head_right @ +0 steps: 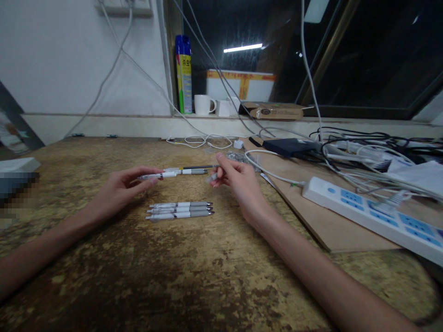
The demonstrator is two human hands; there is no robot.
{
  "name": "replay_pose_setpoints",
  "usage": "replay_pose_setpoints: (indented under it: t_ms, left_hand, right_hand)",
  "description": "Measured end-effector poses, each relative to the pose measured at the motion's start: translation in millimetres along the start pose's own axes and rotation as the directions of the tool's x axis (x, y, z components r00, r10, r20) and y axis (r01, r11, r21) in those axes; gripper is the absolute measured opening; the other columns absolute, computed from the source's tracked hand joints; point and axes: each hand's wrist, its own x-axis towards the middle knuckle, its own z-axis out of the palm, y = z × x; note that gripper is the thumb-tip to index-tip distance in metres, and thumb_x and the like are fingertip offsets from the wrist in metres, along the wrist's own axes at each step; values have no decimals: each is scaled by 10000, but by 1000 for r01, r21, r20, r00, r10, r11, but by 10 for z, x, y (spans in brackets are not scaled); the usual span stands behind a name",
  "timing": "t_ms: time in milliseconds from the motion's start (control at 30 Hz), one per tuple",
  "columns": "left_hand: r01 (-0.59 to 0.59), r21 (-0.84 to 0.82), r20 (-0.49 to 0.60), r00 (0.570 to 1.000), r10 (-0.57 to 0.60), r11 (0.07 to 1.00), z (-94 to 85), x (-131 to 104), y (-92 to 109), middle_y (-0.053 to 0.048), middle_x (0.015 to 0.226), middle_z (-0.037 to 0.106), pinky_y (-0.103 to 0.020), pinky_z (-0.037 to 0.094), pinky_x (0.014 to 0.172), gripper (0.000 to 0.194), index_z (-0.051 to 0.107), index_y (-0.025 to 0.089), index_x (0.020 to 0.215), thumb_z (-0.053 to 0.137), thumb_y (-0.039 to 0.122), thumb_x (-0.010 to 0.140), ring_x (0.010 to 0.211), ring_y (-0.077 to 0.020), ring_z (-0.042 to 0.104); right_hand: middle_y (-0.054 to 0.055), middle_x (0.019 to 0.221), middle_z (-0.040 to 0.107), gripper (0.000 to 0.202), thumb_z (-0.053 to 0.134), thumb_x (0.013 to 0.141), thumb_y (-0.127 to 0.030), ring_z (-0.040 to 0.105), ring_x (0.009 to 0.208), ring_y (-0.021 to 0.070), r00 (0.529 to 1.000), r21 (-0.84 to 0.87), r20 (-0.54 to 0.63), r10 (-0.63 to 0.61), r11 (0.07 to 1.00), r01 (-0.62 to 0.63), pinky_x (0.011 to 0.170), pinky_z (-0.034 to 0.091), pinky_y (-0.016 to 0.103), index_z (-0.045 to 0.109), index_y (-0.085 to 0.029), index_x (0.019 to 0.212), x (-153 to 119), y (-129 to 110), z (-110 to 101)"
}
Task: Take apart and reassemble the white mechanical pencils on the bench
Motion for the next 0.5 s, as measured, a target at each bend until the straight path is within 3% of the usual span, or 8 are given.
replay_pose_setpoints:
  t_ms: [300,500]
  left_hand:
    - [-15,-27,23,1000,15,1000,5,8,-27,-71,1260,719,-321,562,763,392,731,237,1185,687,491,890,969,-244,697]
    - [-21,-22,39,999,22,1000,-6,12,-40,-53,1247,727,-347,561,844,376,737,259,1183,692,486,888,981,-236,702]
  right_hand:
    - [40,788,670,482,724,805,-623,640,654,135,999,39,33,9,999,-11,679,531,271,612,-175,666,0,15,18]
    - [28,843,669,368,722,848,-544,660,757,145,998,18,37,-44,999,43,794,539,282,684,-182,793,18,60,22]
